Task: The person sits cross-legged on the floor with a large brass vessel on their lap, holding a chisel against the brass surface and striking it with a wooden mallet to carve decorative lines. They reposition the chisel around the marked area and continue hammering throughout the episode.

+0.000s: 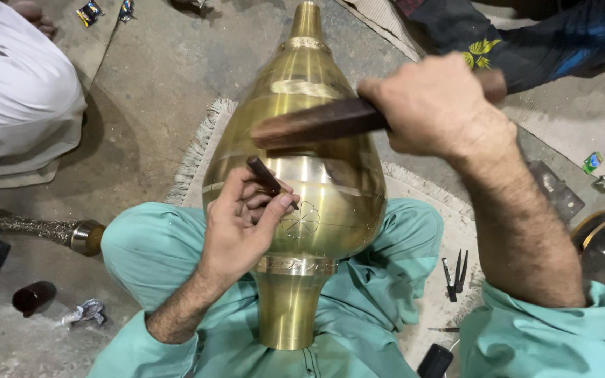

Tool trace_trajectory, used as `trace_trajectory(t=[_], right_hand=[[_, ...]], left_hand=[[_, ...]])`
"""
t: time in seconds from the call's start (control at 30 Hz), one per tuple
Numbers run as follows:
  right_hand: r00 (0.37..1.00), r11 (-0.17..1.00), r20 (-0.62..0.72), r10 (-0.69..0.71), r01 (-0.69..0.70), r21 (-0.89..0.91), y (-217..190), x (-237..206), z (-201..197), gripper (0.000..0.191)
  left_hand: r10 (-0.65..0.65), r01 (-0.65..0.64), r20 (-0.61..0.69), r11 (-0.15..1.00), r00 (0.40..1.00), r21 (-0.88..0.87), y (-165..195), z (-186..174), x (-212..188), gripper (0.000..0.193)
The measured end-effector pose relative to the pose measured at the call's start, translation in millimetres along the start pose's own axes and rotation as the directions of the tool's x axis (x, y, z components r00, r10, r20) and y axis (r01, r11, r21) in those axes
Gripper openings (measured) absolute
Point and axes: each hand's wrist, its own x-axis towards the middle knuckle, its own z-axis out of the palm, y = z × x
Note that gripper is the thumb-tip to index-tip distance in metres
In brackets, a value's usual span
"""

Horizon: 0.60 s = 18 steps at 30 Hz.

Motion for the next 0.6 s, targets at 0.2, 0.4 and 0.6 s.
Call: trace_trajectory(t=[0.2, 0.4, 0.6], right_hand=[[0.966, 0.949, -0.231, -0.113, 0.174, 0.264, -2, 1, -49, 0.026], [0.957, 0.982, -0.241, -0.163, 0.180, 0.049, -10, -8, -65, 0.025], [0.977, 0.960, -0.208, -0.054, 0.108, 0.258, 7, -20, -26, 0.032]], left_hand=[[0.001, -0.001, 0.031, 1.000, 1.000, 0.019, -1, -3, 5, 0.029], [0.011, -0.029, 0.120, 0.988, 0.993, 0.152, 5, -8, 15, 0.031], [-0.067, 0.006, 0.233, 0.967, 0.970, 0.254, 14, -13, 29, 0.033]])
